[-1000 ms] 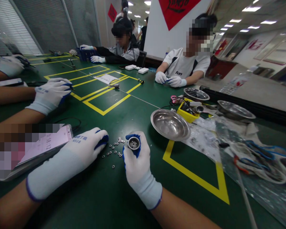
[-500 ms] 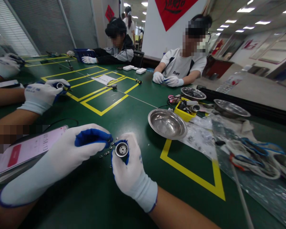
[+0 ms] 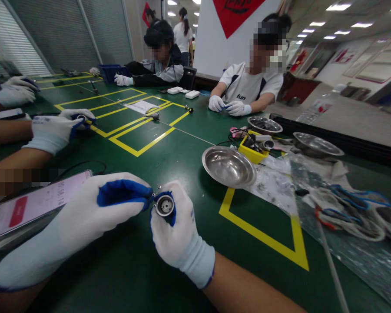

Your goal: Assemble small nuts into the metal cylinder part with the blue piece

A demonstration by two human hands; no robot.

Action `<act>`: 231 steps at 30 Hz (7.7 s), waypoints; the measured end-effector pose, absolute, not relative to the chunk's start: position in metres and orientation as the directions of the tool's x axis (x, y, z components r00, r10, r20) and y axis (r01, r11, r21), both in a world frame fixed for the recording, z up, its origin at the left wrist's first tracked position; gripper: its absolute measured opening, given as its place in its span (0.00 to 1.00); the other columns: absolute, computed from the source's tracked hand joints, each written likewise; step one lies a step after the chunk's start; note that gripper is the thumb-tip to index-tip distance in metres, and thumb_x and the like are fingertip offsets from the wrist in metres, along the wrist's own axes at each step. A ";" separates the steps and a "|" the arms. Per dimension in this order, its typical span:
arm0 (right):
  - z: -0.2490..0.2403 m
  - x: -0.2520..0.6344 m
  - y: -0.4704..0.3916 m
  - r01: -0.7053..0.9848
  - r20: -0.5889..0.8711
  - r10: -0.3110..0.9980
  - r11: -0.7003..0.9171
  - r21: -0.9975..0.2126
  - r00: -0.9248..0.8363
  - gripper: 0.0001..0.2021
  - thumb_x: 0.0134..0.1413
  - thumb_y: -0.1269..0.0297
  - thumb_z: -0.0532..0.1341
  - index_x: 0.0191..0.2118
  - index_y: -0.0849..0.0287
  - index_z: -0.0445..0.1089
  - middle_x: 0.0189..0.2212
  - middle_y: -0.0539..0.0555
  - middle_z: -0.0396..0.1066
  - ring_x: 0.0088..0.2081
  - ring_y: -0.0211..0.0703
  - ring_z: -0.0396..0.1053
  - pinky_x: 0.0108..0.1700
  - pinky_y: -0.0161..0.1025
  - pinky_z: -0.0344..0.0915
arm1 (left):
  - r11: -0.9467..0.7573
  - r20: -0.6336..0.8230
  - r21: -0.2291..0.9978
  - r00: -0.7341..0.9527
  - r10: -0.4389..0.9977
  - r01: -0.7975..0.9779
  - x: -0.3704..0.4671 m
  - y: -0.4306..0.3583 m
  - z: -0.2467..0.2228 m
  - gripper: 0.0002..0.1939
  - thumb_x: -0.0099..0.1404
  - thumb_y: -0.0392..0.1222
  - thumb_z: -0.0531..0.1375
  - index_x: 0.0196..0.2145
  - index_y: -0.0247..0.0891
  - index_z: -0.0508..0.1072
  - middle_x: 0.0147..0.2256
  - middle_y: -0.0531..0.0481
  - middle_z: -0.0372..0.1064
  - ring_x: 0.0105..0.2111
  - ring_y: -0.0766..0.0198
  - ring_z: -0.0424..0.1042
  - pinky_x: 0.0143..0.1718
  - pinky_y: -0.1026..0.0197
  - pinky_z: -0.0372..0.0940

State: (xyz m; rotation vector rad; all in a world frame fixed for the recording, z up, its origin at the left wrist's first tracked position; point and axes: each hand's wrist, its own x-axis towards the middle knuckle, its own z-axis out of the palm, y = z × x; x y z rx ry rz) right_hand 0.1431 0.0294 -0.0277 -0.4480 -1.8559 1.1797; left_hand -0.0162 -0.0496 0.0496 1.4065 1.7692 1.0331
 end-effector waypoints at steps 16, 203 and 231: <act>-0.024 0.141 0.030 -0.111 0.437 0.675 0.469 -0.876 -0.594 0.02 0.63 0.67 0.58 0.38 0.54 0.63 0.34 0.50 0.67 0.36 0.44 0.68 0.40 0.45 0.69 | 0.081 0.032 0.848 -0.203 0.979 0.524 -0.015 -0.050 0.049 0.13 0.63 0.52 0.67 0.39 0.42 0.84 0.43 0.47 0.79 0.44 0.52 0.78 0.49 0.51 0.76; -0.062 0.128 0.029 0.246 0.277 0.947 0.311 -0.918 -0.164 0.25 0.60 0.42 0.61 0.55 0.52 0.63 0.47 0.60 0.74 0.48 0.60 0.76 0.52 0.56 0.77 | 0.292 -0.205 0.177 -0.255 0.945 0.940 -0.016 -0.032 0.020 0.21 0.73 0.44 0.59 0.61 0.44 0.77 0.61 0.38 0.71 0.61 0.41 0.71 0.62 0.40 0.66; -0.051 0.131 0.033 0.087 0.430 0.849 0.475 -0.876 -0.306 0.17 0.68 0.52 0.59 0.56 0.54 0.69 0.47 0.59 0.76 0.48 0.53 0.78 0.54 0.54 0.77 | 0.275 -0.202 0.331 -0.218 0.955 0.902 -0.018 -0.041 0.026 0.13 0.71 0.41 0.61 0.49 0.43 0.82 0.58 0.41 0.75 0.57 0.47 0.75 0.63 0.45 0.66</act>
